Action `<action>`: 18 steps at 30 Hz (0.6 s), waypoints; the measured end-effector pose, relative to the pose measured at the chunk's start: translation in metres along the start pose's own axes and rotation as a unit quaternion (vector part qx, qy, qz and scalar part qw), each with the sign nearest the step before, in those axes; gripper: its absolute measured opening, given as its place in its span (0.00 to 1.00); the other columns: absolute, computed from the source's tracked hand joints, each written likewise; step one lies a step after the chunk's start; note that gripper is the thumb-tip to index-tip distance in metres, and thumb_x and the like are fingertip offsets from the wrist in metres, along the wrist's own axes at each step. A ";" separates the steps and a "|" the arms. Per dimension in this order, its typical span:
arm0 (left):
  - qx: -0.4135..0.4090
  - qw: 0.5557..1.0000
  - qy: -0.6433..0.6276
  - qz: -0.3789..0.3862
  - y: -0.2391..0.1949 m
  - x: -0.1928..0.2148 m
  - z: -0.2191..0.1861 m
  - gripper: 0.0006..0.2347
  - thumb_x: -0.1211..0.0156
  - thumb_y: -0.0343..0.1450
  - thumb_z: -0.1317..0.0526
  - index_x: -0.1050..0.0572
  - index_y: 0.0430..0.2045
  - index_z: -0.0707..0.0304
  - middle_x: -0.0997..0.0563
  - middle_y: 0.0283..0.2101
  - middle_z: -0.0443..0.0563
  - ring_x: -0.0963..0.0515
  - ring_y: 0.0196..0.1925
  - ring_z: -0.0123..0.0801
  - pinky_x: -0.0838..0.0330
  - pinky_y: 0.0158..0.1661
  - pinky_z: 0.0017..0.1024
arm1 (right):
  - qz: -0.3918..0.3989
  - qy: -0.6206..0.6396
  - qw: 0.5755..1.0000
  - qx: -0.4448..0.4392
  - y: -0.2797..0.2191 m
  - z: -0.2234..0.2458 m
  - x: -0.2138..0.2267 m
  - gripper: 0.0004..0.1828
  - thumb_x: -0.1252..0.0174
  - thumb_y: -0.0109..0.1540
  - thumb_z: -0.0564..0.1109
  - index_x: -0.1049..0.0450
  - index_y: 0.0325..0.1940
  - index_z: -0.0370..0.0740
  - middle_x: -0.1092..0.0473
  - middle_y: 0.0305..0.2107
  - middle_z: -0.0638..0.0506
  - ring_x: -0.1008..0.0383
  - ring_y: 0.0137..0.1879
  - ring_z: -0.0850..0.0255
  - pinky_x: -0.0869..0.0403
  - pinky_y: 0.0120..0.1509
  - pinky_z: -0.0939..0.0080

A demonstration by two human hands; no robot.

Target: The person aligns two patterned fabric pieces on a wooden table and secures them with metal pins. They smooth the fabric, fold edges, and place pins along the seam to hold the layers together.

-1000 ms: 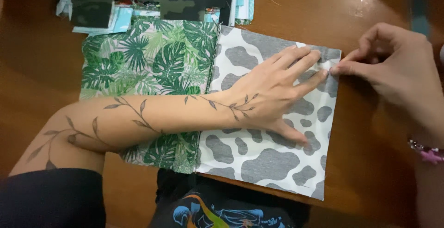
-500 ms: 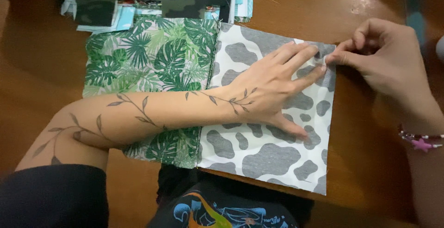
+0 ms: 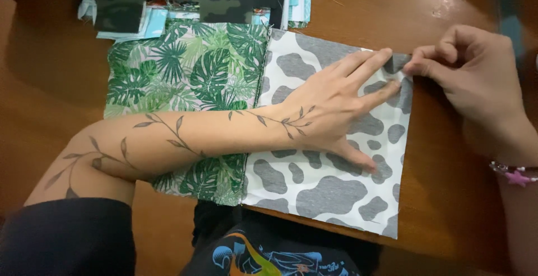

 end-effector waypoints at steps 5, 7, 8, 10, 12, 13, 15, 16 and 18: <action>-0.003 1.000 0.000 -0.008 0.001 0.002 -0.002 0.54 0.38 0.55 0.15 0.33 0.60 0.64 0.40 0.65 0.75 0.33 0.66 0.62 0.36 0.66 0.51 | 0.004 -0.024 1.000 0.009 0.000 0.009 -0.004 0.32 0.36 0.64 0.27 0.54 0.28 0.45 0.30 0.32 0.41 0.27 0.43 0.64 0.26 0.51 0.69; -0.003 1.000 0.017 -0.002 0.001 0.001 -0.002 0.55 0.38 0.55 0.14 0.35 0.62 0.64 0.40 0.65 0.73 0.33 0.65 0.60 0.35 0.65 0.50 | -0.010 -0.049 0.999 0.000 -0.002 0.014 -0.005 0.34 0.35 0.65 0.28 0.56 0.27 0.45 0.31 0.27 0.45 0.21 0.46 0.62 0.28 0.48 0.72; -0.004 1.000 0.017 -0.002 0.001 0.000 -0.002 0.55 0.38 0.55 0.14 0.35 0.62 0.64 0.40 0.65 0.73 0.33 0.65 0.60 0.35 0.65 0.50 | -0.011 -0.049 0.999 0.000 0.000 0.013 -0.006 0.34 0.35 0.65 0.28 0.56 0.27 0.45 0.31 0.27 0.45 0.21 0.46 0.62 0.28 0.48 0.72; -0.001 1.000 0.017 0.012 0.000 -0.002 -0.001 0.55 0.39 0.57 0.14 0.36 0.65 0.62 0.42 0.67 0.74 0.36 0.68 0.59 0.36 0.67 0.50 | -0.007 -0.029 1.000 -0.002 0.002 0.012 -0.007 0.34 0.36 0.65 0.27 0.56 0.26 0.47 0.34 0.24 0.45 0.20 0.44 0.61 0.28 0.45 0.70; -0.003 1.000 0.007 0.004 0.001 -0.001 -0.001 0.54 0.36 0.56 0.15 0.36 0.63 0.62 0.41 0.66 0.74 0.35 0.67 0.60 0.37 0.67 0.50 | -0.015 -0.023 1.000 -0.006 0.002 0.012 -0.009 0.32 0.34 0.64 0.28 0.53 0.27 0.46 0.29 0.30 0.42 0.20 0.43 0.61 0.26 0.43 0.71; -0.005 1.000 -0.002 -0.005 0.001 0.000 -0.001 0.54 0.33 0.55 0.16 0.35 0.62 0.62 0.40 0.65 0.75 0.35 0.67 0.61 0.37 0.67 0.49 | -0.022 -0.018 1.000 -0.009 0.002 0.013 -0.010 0.29 0.33 0.63 0.30 0.50 0.29 0.45 0.24 0.35 0.40 0.19 0.42 0.62 0.25 0.40 0.72; -0.002 1.000 -0.002 0.003 0.001 0.002 -0.002 0.53 0.36 0.56 0.16 0.33 0.62 0.63 0.44 0.67 0.73 0.36 0.68 0.60 0.36 0.67 0.51 | -0.024 -0.058 0.998 0.015 -0.003 0.022 -0.009 0.27 0.30 0.62 0.30 0.45 0.30 0.42 0.24 0.34 0.42 0.20 0.43 0.63 0.24 0.43 0.71; 0.000 1.000 -0.002 0.011 0.000 0.003 -0.002 0.52 0.38 0.58 0.16 0.32 0.62 0.63 0.47 0.69 0.71 0.38 0.69 0.59 0.35 0.67 0.52 | -0.027 -0.098 0.994 0.040 -0.006 0.028 -0.010 0.24 0.28 0.62 0.30 0.41 0.31 0.39 0.25 0.33 0.45 0.21 0.44 0.64 0.24 0.46 0.70; -0.002 1.000 0.015 0.017 0.000 0.002 -0.003 0.55 0.40 0.58 0.14 0.34 0.65 0.66 0.52 0.71 0.69 0.38 0.70 0.57 0.34 0.68 0.52 | -0.019 -0.151 0.985 0.076 -0.010 0.036 -0.003 0.18 0.28 0.64 0.31 0.34 0.39 0.33 0.24 0.37 0.42 0.21 0.47 0.60 0.23 0.50 0.67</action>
Point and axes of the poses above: each hand's wrist, its own y-axis towards the middle knuckle, its own x-axis out of the back of the hand, z = x × y, the point moved 6 cm from there along y, towards the middle knuckle
